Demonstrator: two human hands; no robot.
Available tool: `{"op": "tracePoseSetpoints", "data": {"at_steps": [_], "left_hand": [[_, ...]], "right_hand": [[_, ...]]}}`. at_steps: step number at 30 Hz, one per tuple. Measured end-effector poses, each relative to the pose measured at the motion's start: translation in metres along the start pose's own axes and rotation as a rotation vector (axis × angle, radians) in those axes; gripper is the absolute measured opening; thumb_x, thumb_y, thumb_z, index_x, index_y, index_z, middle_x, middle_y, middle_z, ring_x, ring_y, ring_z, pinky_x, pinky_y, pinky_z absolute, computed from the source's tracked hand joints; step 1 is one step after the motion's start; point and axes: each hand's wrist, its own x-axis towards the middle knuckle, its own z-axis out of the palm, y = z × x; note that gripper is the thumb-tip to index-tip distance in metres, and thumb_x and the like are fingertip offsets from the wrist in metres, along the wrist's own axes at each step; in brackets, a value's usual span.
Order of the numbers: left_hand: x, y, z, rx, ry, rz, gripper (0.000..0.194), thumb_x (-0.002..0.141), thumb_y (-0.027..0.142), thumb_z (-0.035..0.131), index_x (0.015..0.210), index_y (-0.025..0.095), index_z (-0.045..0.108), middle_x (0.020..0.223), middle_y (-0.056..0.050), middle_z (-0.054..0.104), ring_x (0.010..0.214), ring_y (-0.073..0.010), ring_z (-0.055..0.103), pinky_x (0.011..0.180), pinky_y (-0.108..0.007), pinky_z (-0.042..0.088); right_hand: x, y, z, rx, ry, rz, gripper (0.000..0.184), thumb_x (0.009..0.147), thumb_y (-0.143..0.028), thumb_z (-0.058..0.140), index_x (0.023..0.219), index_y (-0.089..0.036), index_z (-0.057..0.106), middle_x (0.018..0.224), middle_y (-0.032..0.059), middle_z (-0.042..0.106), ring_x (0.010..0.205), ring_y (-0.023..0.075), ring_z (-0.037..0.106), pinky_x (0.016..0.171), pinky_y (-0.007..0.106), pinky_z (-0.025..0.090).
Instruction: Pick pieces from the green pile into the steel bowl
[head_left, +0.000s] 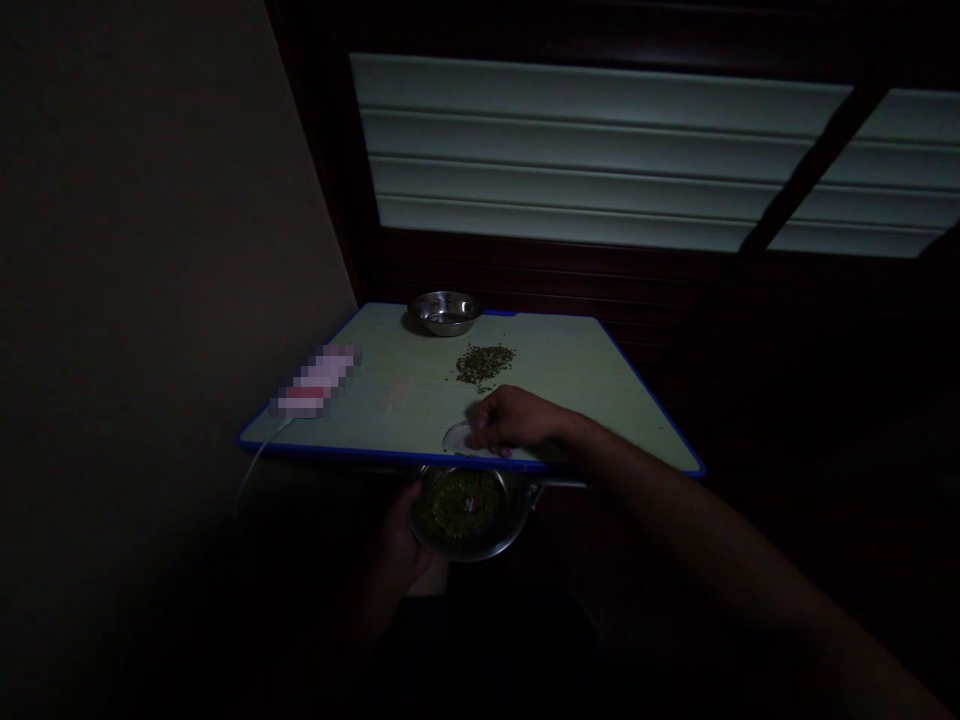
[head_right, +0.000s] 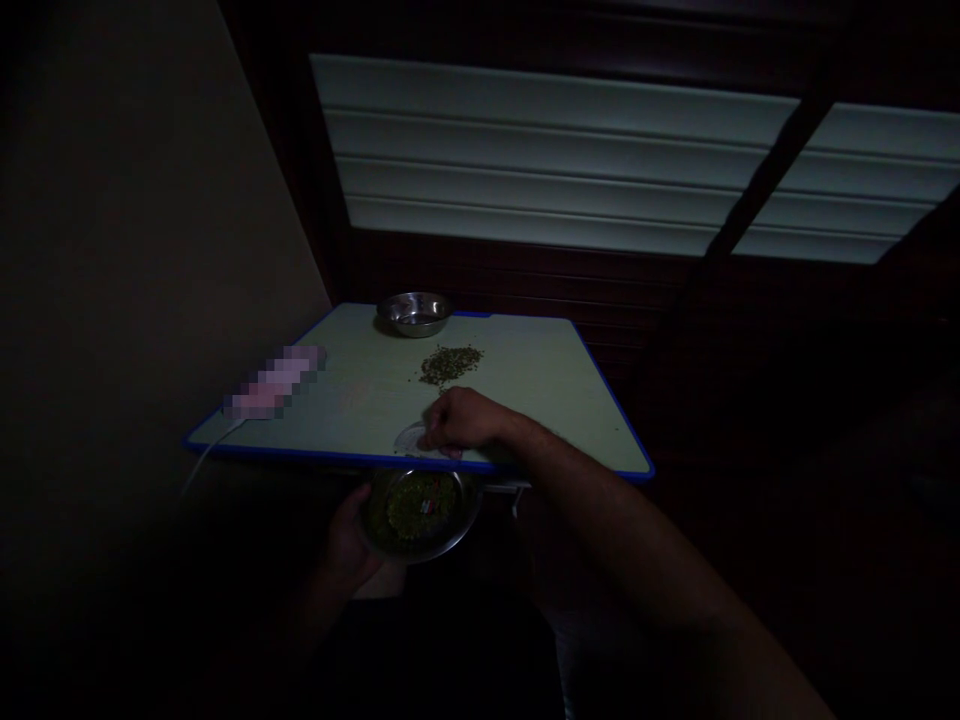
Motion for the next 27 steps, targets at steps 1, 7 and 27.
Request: {"op": "tracePoseSetpoints", "data": {"at_steps": [1, 7, 27], "left_hand": [[0.0, 0.0, 0.0, -0.003, 0.004, -0.002, 0.023, 0.079, 0.028, 0.056, 0.083, 0.014, 0.073, 0.079, -0.009, 0.077, 0.085, -0.0264, 0.071, 0.085, -0.04, 0.053], [0.002, -0.001, -0.002, -0.02, 0.014, 0.011, 0.022, 0.078, 0.027, 0.057, 0.083, 0.014, 0.073, 0.081, -0.008, 0.077, 0.079, -0.0237, 0.07, 0.081, -0.037, 0.054], [0.003, -0.002, -0.003, -0.021, 0.051, -0.005, 0.018, 0.076, 0.025, 0.058, 0.082, 0.016, 0.072, 0.076, -0.007, 0.076, 0.084, -0.0261, 0.071, 0.086, -0.04, 0.053]], "right_hand": [[-0.001, 0.0, 0.001, 0.021, -0.006, 0.001, 0.021, 0.068, -0.029, 0.072, 0.06, -0.016, 0.058, 0.049, -0.0037, 0.059, 0.045, 0.0088, 0.053, 0.052, 0.022, 0.04], [-0.003, -0.003, 0.005, 0.094, -0.022, 0.015, 0.02, 0.067, -0.028, 0.073, 0.062, -0.016, 0.057, 0.051, -0.0037, 0.06, 0.046, 0.0094, 0.054, 0.05, 0.022, 0.042], [0.012, 0.01, -0.046, 0.232, 0.15, -0.13, 0.026, 0.067, -0.033, 0.073, 0.07, -0.016, 0.053, 0.056, 0.0021, 0.065, 0.048, 0.0111, 0.057, 0.048, 0.022, 0.043]]}}
